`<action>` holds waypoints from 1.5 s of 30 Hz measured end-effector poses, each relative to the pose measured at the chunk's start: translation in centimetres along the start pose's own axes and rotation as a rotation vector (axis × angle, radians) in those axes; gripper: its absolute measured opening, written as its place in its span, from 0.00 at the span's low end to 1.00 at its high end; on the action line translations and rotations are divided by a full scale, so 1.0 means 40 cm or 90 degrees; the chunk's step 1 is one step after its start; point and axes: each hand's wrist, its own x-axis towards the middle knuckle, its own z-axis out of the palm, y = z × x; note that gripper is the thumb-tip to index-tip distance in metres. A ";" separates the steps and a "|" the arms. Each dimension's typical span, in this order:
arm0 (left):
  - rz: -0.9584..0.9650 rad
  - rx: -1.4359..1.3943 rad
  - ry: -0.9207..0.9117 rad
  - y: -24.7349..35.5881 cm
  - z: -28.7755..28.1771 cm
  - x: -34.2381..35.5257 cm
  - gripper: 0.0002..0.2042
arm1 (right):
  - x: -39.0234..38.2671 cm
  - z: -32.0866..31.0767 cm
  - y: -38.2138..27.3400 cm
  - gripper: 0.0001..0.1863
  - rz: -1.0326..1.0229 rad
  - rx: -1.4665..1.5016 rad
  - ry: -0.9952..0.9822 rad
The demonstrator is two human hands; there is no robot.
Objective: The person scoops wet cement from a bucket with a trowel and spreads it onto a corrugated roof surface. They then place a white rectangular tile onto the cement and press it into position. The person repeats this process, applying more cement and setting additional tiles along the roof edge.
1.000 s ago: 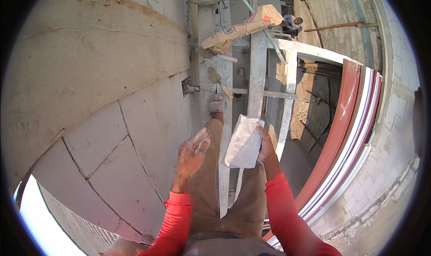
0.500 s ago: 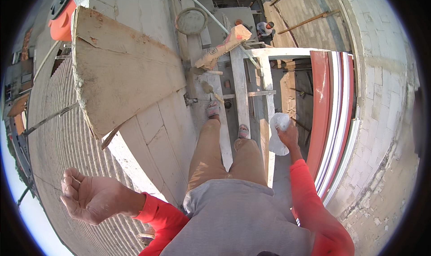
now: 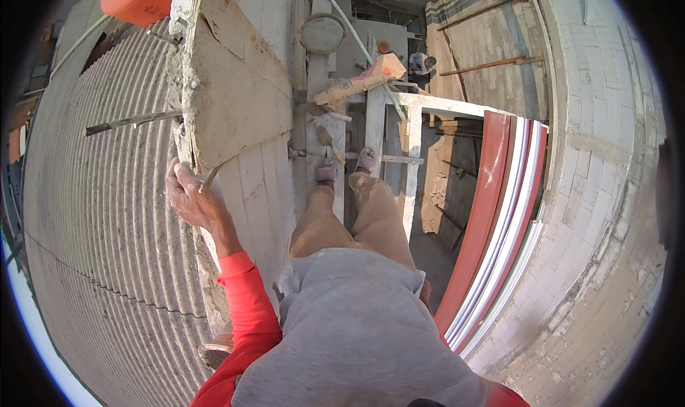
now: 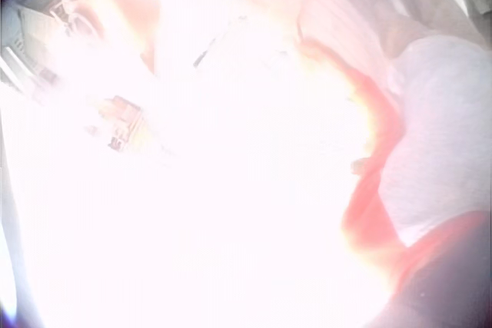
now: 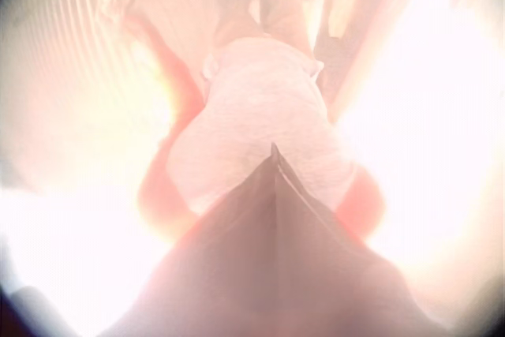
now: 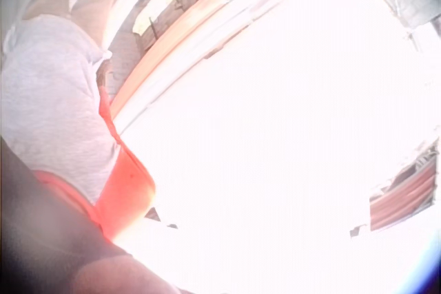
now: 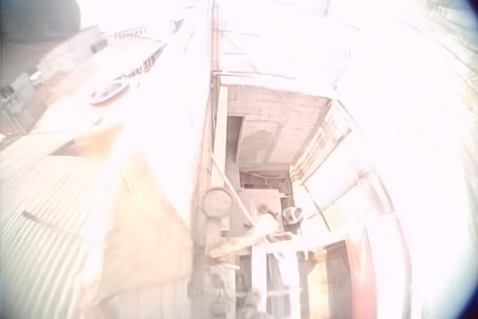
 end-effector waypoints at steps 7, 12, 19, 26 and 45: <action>-0.018 0.090 -0.037 0.002 -0.002 0.002 0.23 | 0.164 -0.092 -0.090 0.26 -0.039 -0.088 0.010; 0.023 0.186 -0.031 0.002 0.007 0.011 0.27 | 0.352 -0.209 -0.241 0.27 -0.224 -0.105 0.285; -0.040 0.204 -0.032 -0.012 -0.007 0.014 0.29 | 0.204 -0.402 -0.778 0.27 -0.381 0.015 0.466; -0.004 0.193 0.040 -0.063 0.000 0.028 0.28 | 0.066 -0.437 -1.186 0.23 -0.689 0.381 0.157; -0.097 0.213 -0.029 0.004 -0.015 0.021 0.24 | -0.503 -0.311 -1.754 0.27 -0.982 0.655 -0.119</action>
